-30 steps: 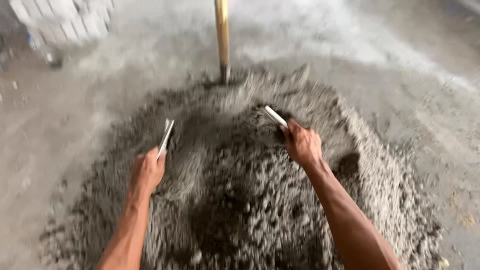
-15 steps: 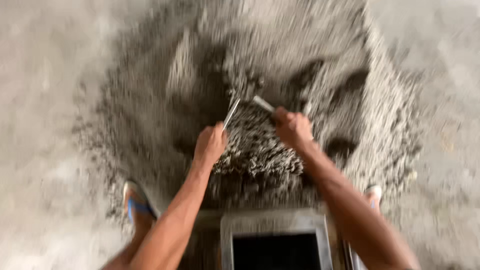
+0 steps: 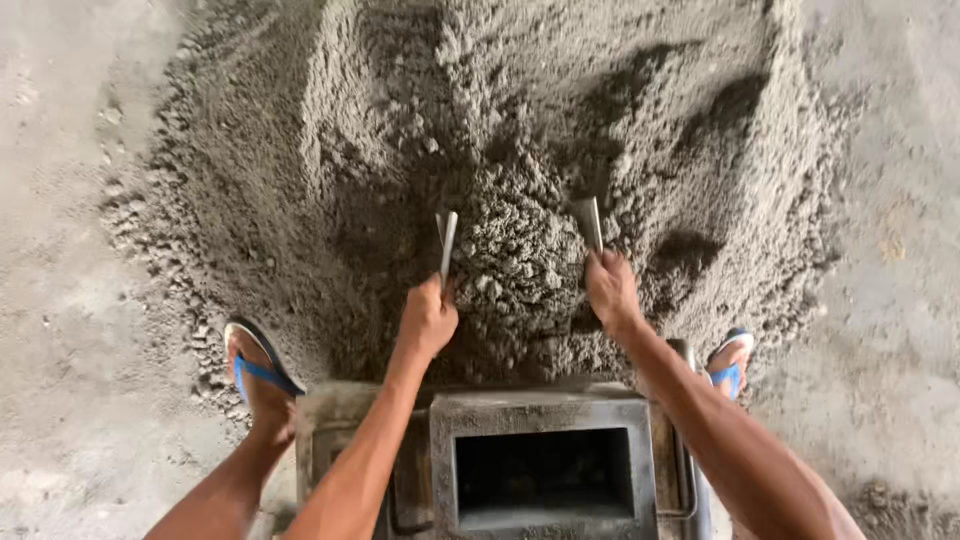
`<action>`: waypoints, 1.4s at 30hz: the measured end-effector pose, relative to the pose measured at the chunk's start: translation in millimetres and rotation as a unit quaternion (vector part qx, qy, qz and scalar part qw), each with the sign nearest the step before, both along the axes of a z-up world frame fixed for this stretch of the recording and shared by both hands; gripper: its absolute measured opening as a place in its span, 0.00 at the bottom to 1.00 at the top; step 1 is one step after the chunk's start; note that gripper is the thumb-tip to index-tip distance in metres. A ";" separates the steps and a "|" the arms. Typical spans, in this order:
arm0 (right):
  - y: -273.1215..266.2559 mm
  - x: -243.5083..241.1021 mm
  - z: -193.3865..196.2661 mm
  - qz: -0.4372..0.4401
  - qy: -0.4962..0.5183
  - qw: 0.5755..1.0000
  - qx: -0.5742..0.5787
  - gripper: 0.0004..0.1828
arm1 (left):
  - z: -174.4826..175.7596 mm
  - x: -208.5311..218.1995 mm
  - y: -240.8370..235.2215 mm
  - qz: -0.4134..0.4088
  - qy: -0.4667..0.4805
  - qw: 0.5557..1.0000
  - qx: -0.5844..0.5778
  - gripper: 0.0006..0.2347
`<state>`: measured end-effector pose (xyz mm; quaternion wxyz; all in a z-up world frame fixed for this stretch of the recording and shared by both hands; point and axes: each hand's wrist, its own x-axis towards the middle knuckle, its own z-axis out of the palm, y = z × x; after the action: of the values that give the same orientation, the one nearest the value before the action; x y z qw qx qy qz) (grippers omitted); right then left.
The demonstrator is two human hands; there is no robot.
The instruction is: The person scoops cement into a metal mold, levels it with a straight edge, and compacts it with a metal rod. They then flip the mold to release the formed brick and place it on a stack of other bricks.
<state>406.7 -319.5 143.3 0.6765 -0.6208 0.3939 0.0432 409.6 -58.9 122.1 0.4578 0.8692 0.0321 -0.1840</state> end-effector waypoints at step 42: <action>-20.8 -198.5 181.2 0.555 -0.022 0.559 -0.615 0.14 | 168.6 -92.4 -9.4 -0.320 -0.035 0.935 0.151 0.14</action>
<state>208.2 -340.3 324.5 -0.0188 -0.9830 -0.1128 0.1438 317.2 -68.3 290.8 0.2384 0.8984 -0.2364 -0.2830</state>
